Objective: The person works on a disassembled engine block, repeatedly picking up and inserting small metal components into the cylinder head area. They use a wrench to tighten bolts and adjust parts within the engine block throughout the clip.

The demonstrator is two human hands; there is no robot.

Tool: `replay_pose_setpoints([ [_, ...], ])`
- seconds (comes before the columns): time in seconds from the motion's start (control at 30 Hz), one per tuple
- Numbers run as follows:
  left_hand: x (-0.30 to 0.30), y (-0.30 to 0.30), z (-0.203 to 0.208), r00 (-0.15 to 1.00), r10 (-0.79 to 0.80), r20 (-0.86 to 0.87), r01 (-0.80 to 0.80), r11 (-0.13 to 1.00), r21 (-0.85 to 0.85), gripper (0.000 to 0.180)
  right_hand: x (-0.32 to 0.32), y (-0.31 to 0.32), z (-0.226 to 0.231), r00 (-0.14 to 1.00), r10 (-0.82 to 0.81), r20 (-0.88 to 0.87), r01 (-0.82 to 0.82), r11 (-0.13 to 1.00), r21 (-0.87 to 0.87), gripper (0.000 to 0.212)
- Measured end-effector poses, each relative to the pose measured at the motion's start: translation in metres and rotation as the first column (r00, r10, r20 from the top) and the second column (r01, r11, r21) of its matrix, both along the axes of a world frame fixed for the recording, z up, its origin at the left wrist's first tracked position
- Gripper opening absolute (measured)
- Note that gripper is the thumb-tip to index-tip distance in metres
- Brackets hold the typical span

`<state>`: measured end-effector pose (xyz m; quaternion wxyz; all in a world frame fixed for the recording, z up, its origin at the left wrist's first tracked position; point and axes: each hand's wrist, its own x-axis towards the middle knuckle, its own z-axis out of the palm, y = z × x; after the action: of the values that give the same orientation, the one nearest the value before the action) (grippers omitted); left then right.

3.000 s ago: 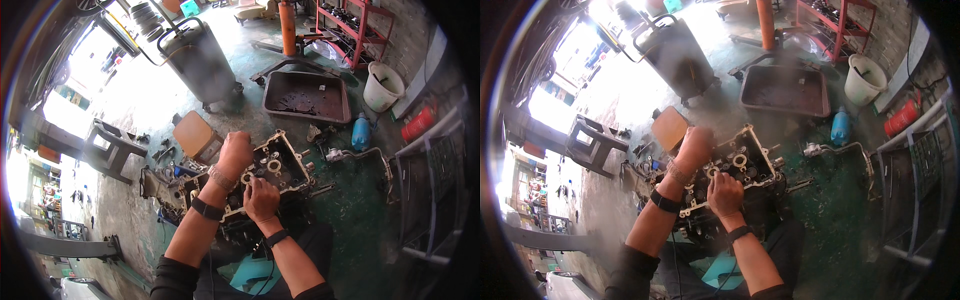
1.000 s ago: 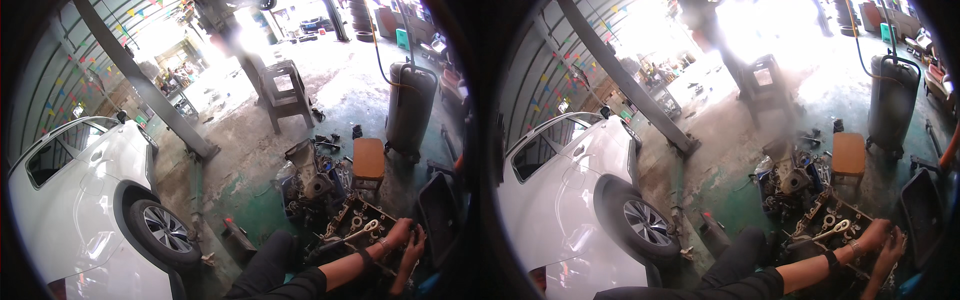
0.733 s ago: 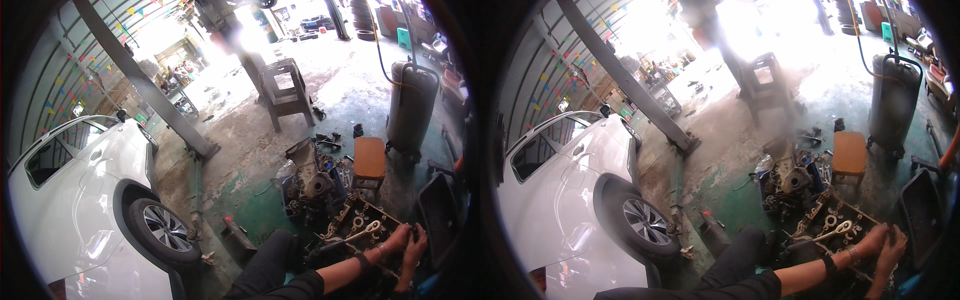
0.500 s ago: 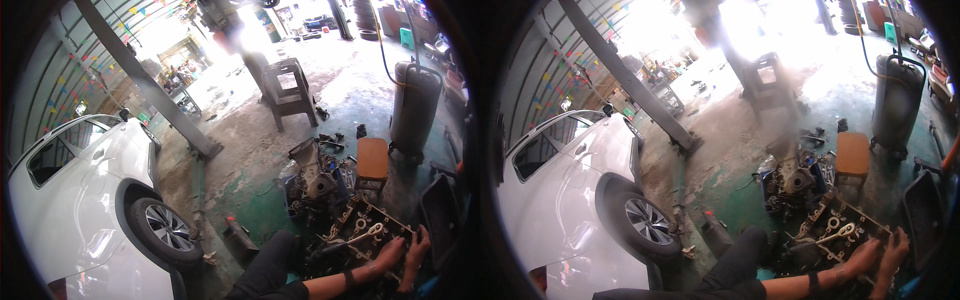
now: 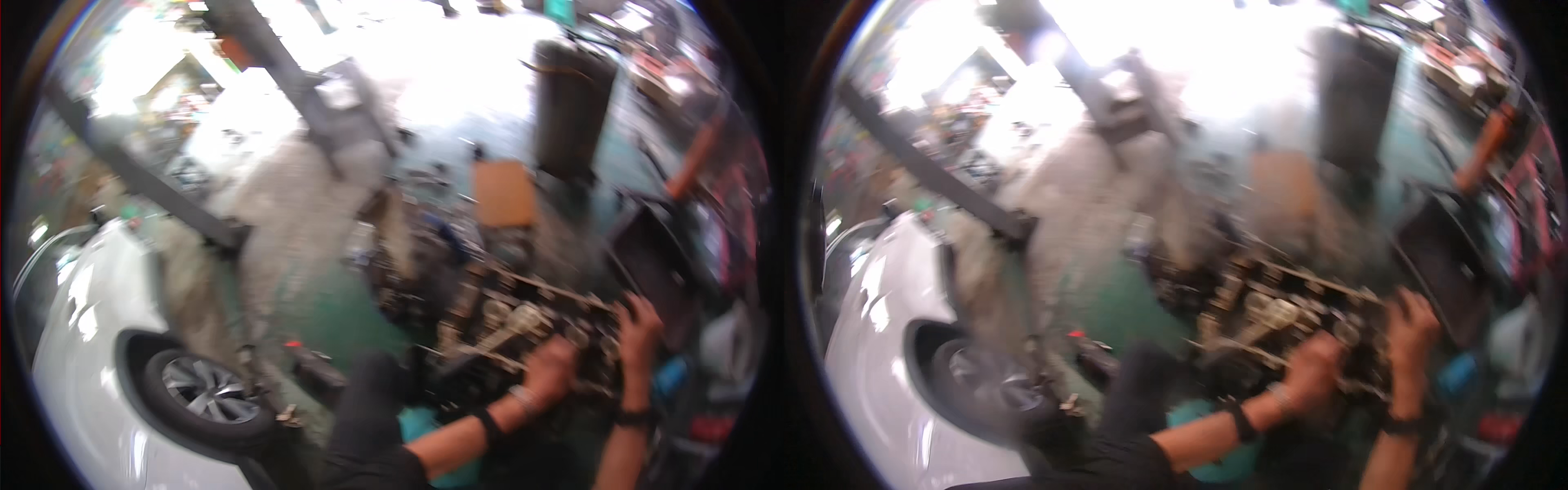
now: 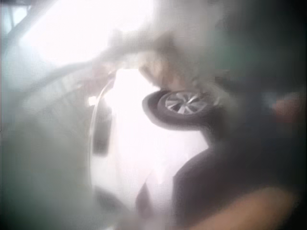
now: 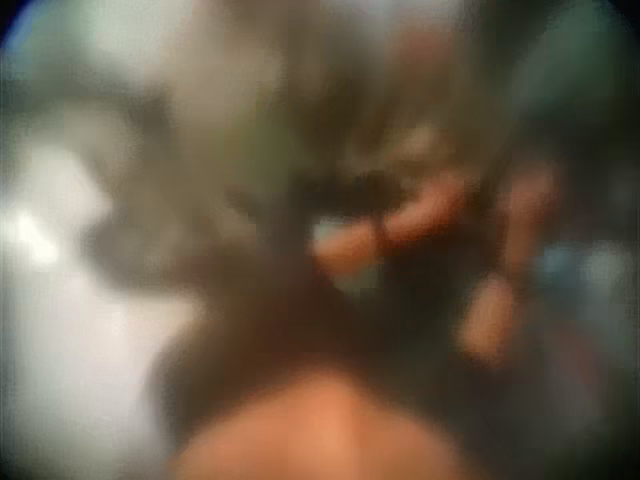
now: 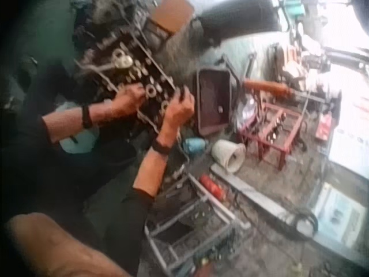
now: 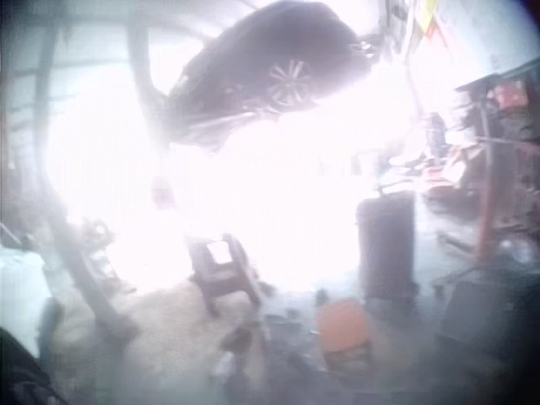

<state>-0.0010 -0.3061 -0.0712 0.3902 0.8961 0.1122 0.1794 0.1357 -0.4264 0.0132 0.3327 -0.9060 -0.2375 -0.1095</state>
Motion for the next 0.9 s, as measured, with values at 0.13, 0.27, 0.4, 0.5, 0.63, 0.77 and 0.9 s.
replay_pose_setpoints([
  [0.13,0.006,-0.01,0.014,0.994,0.102,-0.038,-0.101,0.994,0.041,0.01,0.001,-0.001,0.009,0.997,0.082,-0.003,-0.082,0.995,0.058,0.023],
  [0.27,0.006,-0.009,0.033,0.987,0.086,-0.138,-0.079,0.995,0.057,0.017,0.001,-0.003,0.015,0.992,0.119,-0.031,-0.116,0.989,0.087,0.024],
  [0.4,0.007,-0.009,0.034,0.983,0.084,-0.161,-0.071,0.994,0.086,0.016,0.009,-0.005,0.012,0.992,0.124,-0.039,-0.118,0.985,0.128,0.025],
  [0.5,0.006,-0.01,0.031,0.983,0.092,-0.158,-0.084,0.995,0.058,0.015,0.01,-0.012,0.011,0.988,0.093,-0.124,-0.071,0.984,0.165,0.024],
  [0.63,0.005,-0.01,0.031,0.977,0.084,-0.194,-0.076,0.996,0.049,0.017,0.014,-0.025,0.015,0.996,0.086,-0.03,-0.073,0.953,0.294,0.024],
  [0.77,0.006,-0.009,0.031,0.982,0.061,-0.179,-0.05,0.997,0.065,0.016,0.015,-0.043,0.022,0.999,-0.003,-0.04,0.017,0.938,0.345,0.026],
  [0.9,0.006,-0.008,0.03,0.981,0.048,-0.19,-0.037,0.997,0.06,0.018,0.016,-0.053,0.017,0.995,-0.071,-0.073,0.096,0.894,0.438,0.027],
])
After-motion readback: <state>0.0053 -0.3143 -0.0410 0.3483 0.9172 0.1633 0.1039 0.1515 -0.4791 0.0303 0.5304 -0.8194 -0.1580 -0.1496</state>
